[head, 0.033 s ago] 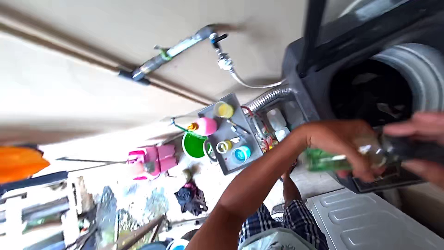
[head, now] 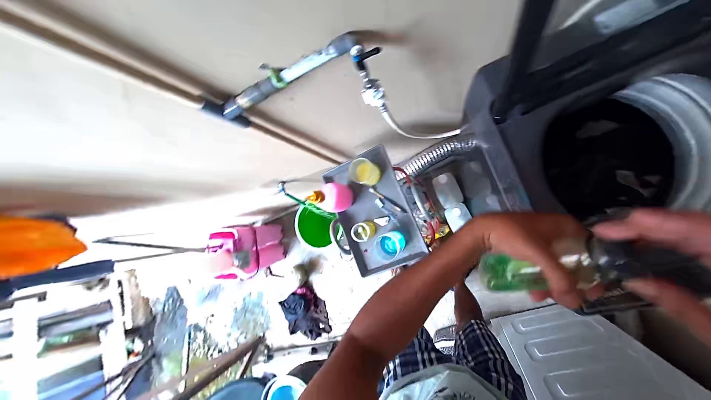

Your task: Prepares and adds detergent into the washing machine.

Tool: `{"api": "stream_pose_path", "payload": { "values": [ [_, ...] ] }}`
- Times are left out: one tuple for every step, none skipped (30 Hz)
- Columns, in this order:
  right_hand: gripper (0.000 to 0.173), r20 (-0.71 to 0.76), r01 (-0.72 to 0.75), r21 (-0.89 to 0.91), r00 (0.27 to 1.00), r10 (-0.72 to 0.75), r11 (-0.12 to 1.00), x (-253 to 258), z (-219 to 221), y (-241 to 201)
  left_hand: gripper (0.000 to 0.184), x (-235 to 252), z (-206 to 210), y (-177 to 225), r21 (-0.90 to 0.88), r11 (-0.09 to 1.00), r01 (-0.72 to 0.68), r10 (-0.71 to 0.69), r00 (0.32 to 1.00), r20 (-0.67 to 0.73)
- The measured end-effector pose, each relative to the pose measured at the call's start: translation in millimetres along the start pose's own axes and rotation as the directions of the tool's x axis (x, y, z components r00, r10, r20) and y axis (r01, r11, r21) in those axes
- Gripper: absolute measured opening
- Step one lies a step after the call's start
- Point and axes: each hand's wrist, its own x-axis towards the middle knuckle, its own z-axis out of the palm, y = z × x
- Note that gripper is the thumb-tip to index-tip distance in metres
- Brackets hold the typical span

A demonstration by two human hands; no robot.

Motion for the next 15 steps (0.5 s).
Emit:
{"api": "stream_pose_path", "payload": {
  "values": [
    [0.051,0.077,0.052,-0.029,0.996,-0.050,0.998,8.2,22.2,-4.1,0.035,-29.7,5.0,-17.2,-0.032,0.999,-0.002,0.001,0.999,-0.035],
    [0.052,0.133,0.080,-0.075,0.989,-0.069,0.994,20.3,46.5,-13.7,0.037,-58.5,11.1,-30.0,0.007,1.000,-0.010,0.011,0.993,-0.113],
    [0.052,0.167,0.098,-0.134,0.983,-0.075,0.986,32.8,72.7,-23.1,0.038,-85.3,16.4,-41.3,0.109,0.994,-0.016,0.038,0.977,-0.209],
    [0.050,0.184,0.104,-0.193,0.981,-0.068,0.976,44.2,100.8,-30.4,0.041,-110.8,22.6,-52.7,0.252,0.968,0.003,0.081,0.942,-0.325],
    [0.048,0.182,0.108,-0.243,0.981,-0.063,0.964,56.4,130.5,-34.9,0.043,-135.0,30.2,-62.3,0.374,0.925,0.067,0.123,0.878,-0.463],
    [0.046,0.176,0.101,-0.272,0.983,-0.054,0.957,69.3,159.5,-37.6,0.044,-157.3,37.8,-70.8,0.455,0.875,0.166,0.164,0.783,-0.600],
    [0.043,0.170,0.073,-0.271,0.985,-0.027,0.960,81.1,187.2,-39.3,0.044,-177.7,45.1,-79.8,0.490,0.819,0.299,0.190,0.664,-0.723],
    [0.040,0.175,0.024,-0.255,0.984,0.021,0.967,92.3,213.1,-40.8,0.045,-195.3,51.2,-88.6,0.479,0.753,0.451,0.205,0.531,-0.822],
    [0.038,0.206,-0.039,-0.239,0.974,0.090,0.970,104.5,237.1,-43.3,0.046,-211.5,54.0,-97.0,0.428,0.694,0.579,0.204,0.412,-0.888],
    [0.037,0.254,-0.116,-0.230,0.951,0.175,0.966,117.1,259.7,-47.7,0.046,-228.1,54.1,-105.5,0.369,0.654,0.660,0.198,0.322,-0.926],
    [0.037,0.308,-0.198,-0.234,0.913,0.266,0.952,129.6,280.0,-53.0,0.045,-244.2,52.3,-114.8,0.330,0.639,0.694,0.206,0.259,-0.944],
    [0.040,0.352,-0.265,-0.252,0.871,0.343,0.931,141.9,298.2,-58.3,0.043,-259.5,48.2,-125.9,0.316,0.637,0.703,0.238,0.211,-0.948],
    [0.045,0.365,-0.301,-0.273,0.846,0.388,0.914,151.3,316.2,-63.2,0.042,-274.7,43.3,-138.6,0.321,0.644,0.695,0.286,0.170,-0.943],
    [0.051,0.352,-0.302,-0.297,0.847,0.398,0.906,157.0,333.9,-67.4,0.044,-290.3,37.5,-151.2,0.340,0.659,0.671,0.340,0.138,-0.930],
    [0.058,0.324,-0.277,-0.321,0.866,0.380,0.906,162.2,350.0,-71.0,0.047,-307.1,28.3,-162.7,0.374,0.670,0.641,0.397,0.117,-0.910]
  ]
}}
